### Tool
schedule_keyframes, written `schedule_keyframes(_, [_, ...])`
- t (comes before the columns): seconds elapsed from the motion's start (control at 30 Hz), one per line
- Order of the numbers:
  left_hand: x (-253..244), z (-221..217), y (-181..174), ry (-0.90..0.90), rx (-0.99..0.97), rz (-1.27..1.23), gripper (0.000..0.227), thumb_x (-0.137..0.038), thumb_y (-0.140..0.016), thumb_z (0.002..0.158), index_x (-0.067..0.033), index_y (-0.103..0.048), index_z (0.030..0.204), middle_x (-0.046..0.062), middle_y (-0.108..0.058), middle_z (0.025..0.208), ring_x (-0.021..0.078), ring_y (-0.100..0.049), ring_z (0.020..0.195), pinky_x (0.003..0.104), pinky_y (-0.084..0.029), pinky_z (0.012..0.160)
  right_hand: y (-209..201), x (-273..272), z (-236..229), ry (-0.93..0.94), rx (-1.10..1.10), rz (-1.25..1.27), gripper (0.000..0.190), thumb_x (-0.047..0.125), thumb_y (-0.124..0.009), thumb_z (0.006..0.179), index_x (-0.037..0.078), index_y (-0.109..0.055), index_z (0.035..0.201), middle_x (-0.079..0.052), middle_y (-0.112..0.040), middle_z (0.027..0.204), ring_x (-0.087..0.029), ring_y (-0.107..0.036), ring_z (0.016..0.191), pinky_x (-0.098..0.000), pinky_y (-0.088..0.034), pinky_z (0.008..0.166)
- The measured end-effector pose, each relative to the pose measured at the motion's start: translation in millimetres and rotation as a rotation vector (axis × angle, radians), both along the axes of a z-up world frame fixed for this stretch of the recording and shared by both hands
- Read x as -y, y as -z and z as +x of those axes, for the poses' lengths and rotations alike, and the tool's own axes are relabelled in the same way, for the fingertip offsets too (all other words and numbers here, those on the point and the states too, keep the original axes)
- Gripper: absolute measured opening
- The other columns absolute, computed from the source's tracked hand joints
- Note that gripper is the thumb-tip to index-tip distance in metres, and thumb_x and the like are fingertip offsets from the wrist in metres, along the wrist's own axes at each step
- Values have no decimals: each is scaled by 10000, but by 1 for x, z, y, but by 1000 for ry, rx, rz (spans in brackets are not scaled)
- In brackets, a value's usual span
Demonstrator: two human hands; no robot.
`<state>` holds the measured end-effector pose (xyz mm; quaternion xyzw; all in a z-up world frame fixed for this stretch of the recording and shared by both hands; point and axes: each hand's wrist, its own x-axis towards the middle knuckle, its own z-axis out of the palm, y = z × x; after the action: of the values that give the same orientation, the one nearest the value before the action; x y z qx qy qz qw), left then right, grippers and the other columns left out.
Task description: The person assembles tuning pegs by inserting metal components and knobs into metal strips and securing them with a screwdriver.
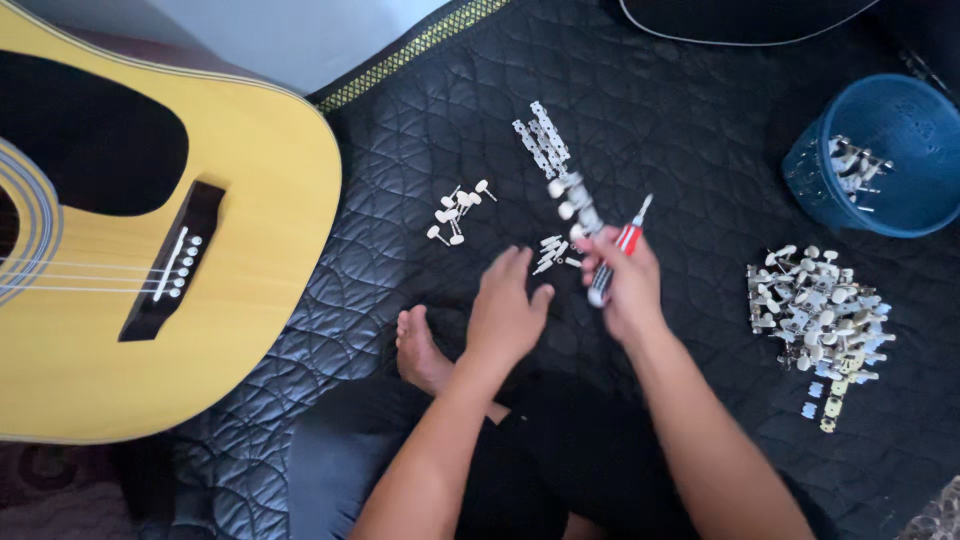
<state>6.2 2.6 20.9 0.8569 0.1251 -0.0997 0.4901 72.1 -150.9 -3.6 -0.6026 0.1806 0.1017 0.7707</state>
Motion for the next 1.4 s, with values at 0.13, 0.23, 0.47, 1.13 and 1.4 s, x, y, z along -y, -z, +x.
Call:
schedule_keyframes(0.13, [11, -7, 9, 234, -21, 214, 571, -333, -660, 908, -57, -567, 1399, 208, -495, 1461, 401, -461, 1377, 553, -484, 1003, 49, 14, 79, 100, 145, -243, 163, 38, -647, 923, 72, -542, 1043, -115, -751, 841, -87, -665, 574, -190, -551, 474])
schedule_keyframes(0.23, [11, -8, 25, 302, -54, 235, 589, -356, -648, 908, -68, -555, 1413, 191, -501, 1446, 388, -456, 1377, 549, -491, 983, 85, 34, 131, 131, 152, -351, 197, 37, -641, 913, 95, -521, 1058, -87, -756, 828, -69, -672, 561, -185, -552, 455])
schedule_keyframes(0.47, [6, 2, 15, 373, -165, 205, 603, -370, -608, 937, -62, -511, 1447, 197, -463, 1477, 394, -413, 1400, 554, -450, 1018, 142, 58, 166, 95, 79, -527, 230, 45, -713, 856, 63, -577, 1040, -102, -745, 810, -82, -666, 549, -185, -548, 456])
schedule_keyframes(1.13, [14, -14, 24, 608, -308, 313, 518, -347, -525, 957, -29, -562, 1364, 213, -592, 1313, 438, -538, 1233, 604, -422, 957, 84, 54, -36, -1138, 884, -1627, 263, 373, -503, 928, 125, -588, 945, -58, -575, 854, -250, -650, 867, -373, -547, 721])
schedule_keyframes(1.4, [12, -12, 14, 650, -308, 270, 532, -349, -509, 957, -14, -560, 1367, 221, -593, 1311, 440, -540, 1228, 611, -415, 978, 81, -7, 89, -667, 738, -1525, 268, 324, -515, 1034, 114, -672, 1084, -142, -655, 942, -335, -674, 950, -434, -531, 845])
